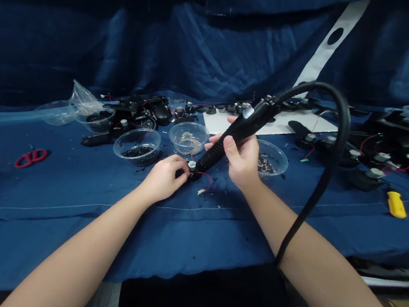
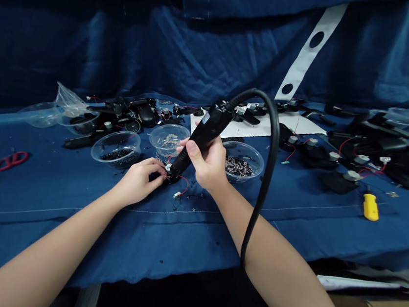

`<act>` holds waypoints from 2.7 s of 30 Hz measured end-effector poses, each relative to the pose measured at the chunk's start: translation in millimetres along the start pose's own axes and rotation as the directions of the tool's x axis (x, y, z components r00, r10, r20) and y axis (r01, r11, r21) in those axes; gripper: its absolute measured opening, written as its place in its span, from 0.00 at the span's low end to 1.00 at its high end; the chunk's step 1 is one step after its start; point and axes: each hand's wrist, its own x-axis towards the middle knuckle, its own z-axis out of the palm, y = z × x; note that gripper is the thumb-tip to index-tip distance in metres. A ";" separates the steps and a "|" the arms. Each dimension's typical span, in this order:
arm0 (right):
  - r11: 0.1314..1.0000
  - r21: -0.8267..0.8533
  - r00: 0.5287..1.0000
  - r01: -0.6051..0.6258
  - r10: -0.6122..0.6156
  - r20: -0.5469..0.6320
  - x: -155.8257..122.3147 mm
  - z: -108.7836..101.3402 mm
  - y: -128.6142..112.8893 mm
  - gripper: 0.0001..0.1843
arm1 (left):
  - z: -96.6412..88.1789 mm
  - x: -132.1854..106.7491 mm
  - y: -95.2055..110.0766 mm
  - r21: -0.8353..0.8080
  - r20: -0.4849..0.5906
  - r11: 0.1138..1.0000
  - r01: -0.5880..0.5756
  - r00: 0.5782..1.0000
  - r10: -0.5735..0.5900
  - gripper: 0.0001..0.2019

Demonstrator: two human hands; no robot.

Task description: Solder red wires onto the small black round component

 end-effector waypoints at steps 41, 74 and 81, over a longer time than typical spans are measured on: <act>0.977 -0.172 0.987 0.126 -0.107 0.119 -6.8 -1.7 5.6 0.35 | -12.5 0.3 -10.6 -0.036 0.093 0.987 -0.158 0.983 0.161 0.08; 0.981 -0.163 0.990 0.105 -0.087 0.115 -3.2 -1.8 9.6 0.39 | -2.9 5.1 -27.5 -0.058 0.053 0.984 -0.167 0.984 0.170 0.07; 0.982 -0.128 0.986 0.139 -0.126 0.107 -6.1 2.2 6.6 0.38 | -1.9 5.1 -26.3 -0.077 0.052 0.987 -0.142 0.988 0.146 0.06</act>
